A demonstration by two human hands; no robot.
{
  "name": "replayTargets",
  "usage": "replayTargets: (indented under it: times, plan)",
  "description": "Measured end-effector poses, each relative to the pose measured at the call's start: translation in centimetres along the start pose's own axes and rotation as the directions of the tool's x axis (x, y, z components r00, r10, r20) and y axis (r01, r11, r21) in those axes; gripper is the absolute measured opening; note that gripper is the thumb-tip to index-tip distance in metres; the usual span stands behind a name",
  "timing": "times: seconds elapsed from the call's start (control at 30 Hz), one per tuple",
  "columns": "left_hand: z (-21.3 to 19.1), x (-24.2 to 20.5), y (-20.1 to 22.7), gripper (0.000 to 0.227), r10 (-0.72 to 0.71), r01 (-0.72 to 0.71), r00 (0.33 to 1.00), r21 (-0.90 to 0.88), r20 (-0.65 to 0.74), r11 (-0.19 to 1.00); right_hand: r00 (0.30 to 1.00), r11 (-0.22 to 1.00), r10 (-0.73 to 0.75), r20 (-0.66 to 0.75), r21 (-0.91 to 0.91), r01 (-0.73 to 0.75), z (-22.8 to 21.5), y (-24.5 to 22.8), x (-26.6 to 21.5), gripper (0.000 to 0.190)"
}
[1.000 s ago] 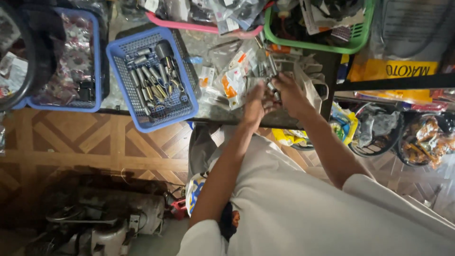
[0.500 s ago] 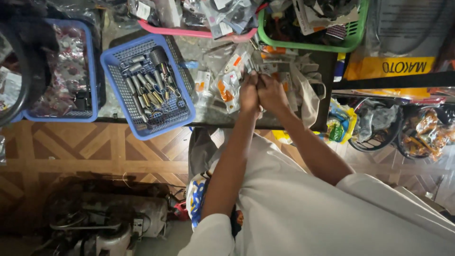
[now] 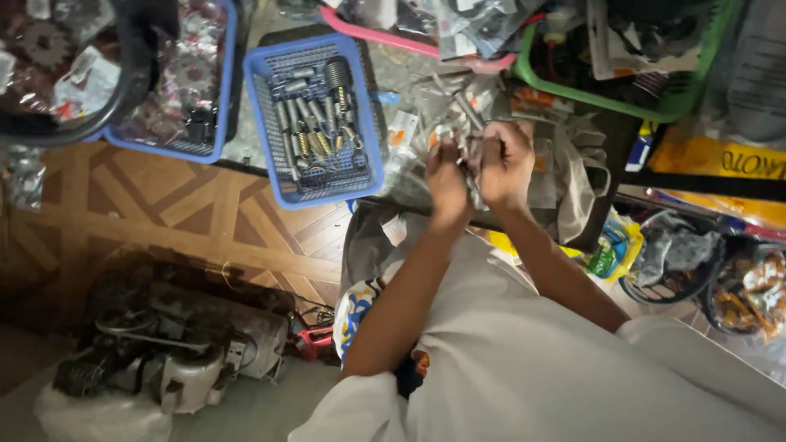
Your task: The person sorts various packaged mechanical parts and tools from a cluttered table into different colored baskets. They use a cloth to wipe a black bowl and clean several items before placing them into the baskets.
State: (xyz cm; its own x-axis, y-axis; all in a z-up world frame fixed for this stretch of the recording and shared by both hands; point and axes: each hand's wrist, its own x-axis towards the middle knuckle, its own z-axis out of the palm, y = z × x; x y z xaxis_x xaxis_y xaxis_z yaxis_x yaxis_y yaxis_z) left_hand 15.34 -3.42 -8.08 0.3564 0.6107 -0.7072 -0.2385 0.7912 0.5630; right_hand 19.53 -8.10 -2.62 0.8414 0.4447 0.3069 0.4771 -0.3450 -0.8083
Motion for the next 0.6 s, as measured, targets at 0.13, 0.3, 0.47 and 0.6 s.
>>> replayTargets:
  times: [0.13,0.3,0.47,0.6]
  plan:
    - [-6.5,-2.2,4.7,0.022,-0.234,0.237,0.967,-0.025,0.101,0.971,0.984,0.997,-0.011,0.178,0.071,-0.002,2.5,-1.9,0.3,0.017]
    - [-15.2,-2.9,8.5,0.016,-0.139,0.14,0.99,0.09,-0.026,0.986,0.8,0.964,-0.22,0.559,0.0,0.265,7.8,-5.4,0.3,0.016]
    - [-17.1,-5.5,11.8,0.017,-0.055,0.058,0.997,-0.066,0.046,0.996,0.778,0.87,-0.314,0.544,-0.162,0.465,15.3,-2.1,-3.0,0.006]
    - [-18.7,-5.7,11.1,0.018,-0.032,0.045,0.996,-0.17,0.08,0.984,0.726,0.784,-0.345,0.594,-0.242,0.571,16.1,-2.0,-3.3,0.003]
